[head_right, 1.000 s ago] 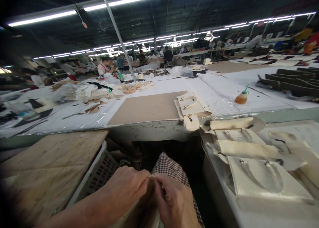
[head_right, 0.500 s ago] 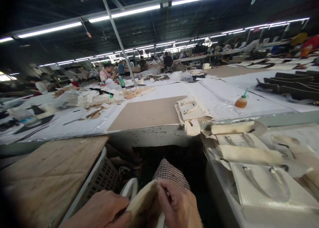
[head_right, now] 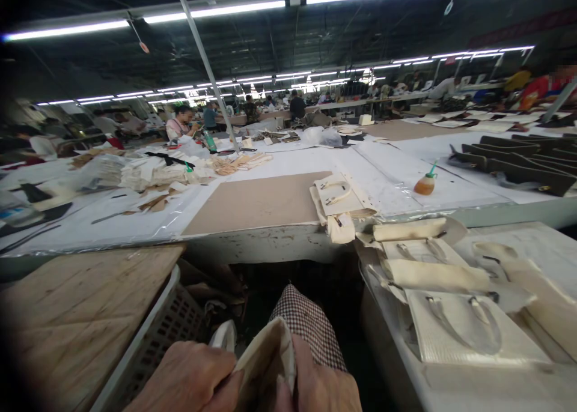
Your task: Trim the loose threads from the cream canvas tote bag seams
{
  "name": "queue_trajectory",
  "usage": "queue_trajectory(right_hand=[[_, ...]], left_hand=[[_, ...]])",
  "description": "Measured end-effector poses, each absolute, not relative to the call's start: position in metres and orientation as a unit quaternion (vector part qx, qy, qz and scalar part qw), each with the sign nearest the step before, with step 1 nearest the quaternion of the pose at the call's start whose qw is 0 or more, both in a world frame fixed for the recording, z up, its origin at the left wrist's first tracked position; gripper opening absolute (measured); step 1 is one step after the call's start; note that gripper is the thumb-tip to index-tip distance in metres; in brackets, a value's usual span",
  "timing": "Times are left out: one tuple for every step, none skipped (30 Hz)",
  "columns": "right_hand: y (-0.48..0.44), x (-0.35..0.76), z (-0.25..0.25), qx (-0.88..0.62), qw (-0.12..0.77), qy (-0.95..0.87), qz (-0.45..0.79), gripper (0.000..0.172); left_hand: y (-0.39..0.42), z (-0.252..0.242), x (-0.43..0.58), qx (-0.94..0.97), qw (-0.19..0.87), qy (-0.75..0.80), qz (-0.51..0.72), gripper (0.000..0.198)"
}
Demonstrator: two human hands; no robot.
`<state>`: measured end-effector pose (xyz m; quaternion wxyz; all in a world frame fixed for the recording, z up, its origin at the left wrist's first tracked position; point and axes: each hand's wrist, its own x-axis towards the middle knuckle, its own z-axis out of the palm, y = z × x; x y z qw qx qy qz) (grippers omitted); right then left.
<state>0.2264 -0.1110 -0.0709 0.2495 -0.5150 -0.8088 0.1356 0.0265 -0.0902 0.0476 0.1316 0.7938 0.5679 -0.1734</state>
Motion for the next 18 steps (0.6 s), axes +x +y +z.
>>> queue_trajectory(right_hand=[[-0.11,0.227,-0.069,-0.511,0.249,-0.806,0.163,0.043],[-0.109,0.228,-0.068,-0.511,0.25,-0.8,0.19,0.045],[-0.108,0.229,-0.066,-0.51,0.252,-0.794,0.215,0.047],[-0.108,0.231,-0.064,-0.506,0.255,-0.79,0.235,0.048],[-0.108,0.234,-0.063,-0.501,0.259,-0.788,0.249,0.048],[-0.109,0.238,-0.063,-0.494,0.263,-0.789,0.255,0.047],[-0.11,0.242,-0.063,-0.493,0.268,-0.788,0.251,0.046],[-0.111,0.246,-0.063,-0.498,0.274,-0.787,0.239,0.043],[-0.111,0.249,-0.063,-0.505,0.28,-0.785,0.223,0.039],[-0.111,0.251,-0.063,-0.509,0.283,-0.785,0.212,0.035],[-0.11,0.252,-0.061,-0.509,0.284,-0.785,0.209,0.03],[-0.109,0.252,-0.058,-0.507,0.288,-0.784,0.213,0.026],[-0.107,0.25,-0.054,-0.501,0.293,-0.783,0.224,0.023],[-0.104,0.248,-0.049,-0.493,0.3,-0.78,0.243,0.022],[-0.101,0.245,-0.043,-0.488,0.306,-0.772,0.268,0.021],[-0.098,0.241,-0.037,-0.487,0.308,-0.761,0.298,0.021],[-0.095,0.238,-0.031,-0.489,0.303,-0.749,0.329,0.021],[-0.092,0.235,-0.026,-0.494,0.293,-0.737,0.358,0.021]], left_hand=[[-0.091,0.046,0.026,0.794,0.128,0.571,-0.165,0.034],[-0.092,0.044,0.026,0.795,0.125,0.571,-0.16,0.035],[-0.092,0.042,0.025,0.796,0.126,0.57,-0.157,0.036],[-0.093,0.04,0.025,0.798,0.128,0.567,-0.156,0.036],[-0.092,0.039,0.025,0.8,0.13,0.565,-0.154,0.037],[-0.092,0.038,0.026,0.801,0.131,0.565,-0.149,0.037],[-0.091,0.037,0.027,0.802,0.133,0.564,-0.142,0.038],[-0.091,0.037,0.028,0.805,0.135,0.563,-0.133,0.038],[-0.09,0.037,0.029,0.808,0.136,0.56,-0.124,0.038],[-0.089,0.037,0.031,0.811,0.134,0.557,-0.115,0.039],[-0.087,0.038,0.032,0.815,0.134,0.554,-0.107,0.039],[-0.086,0.039,0.033,0.818,0.131,0.551,-0.1,0.038],[-0.086,0.04,0.034,0.82,0.129,0.55,-0.093,0.038],[-0.085,0.041,0.035,0.821,0.126,0.55,-0.086,0.037],[-0.084,0.042,0.035,0.822,0.122,0.55,-0.079,0.037],[-0.084,0.044,0.036,0.823,0.118,0.55,-0.075,0.037],[-0.084,0.045,0.037,0.823,0.113,0.551,-0.075,0.036],[-0.085,0.046,0.039,0.823,0.108,0.552,-0.077,0.036]])
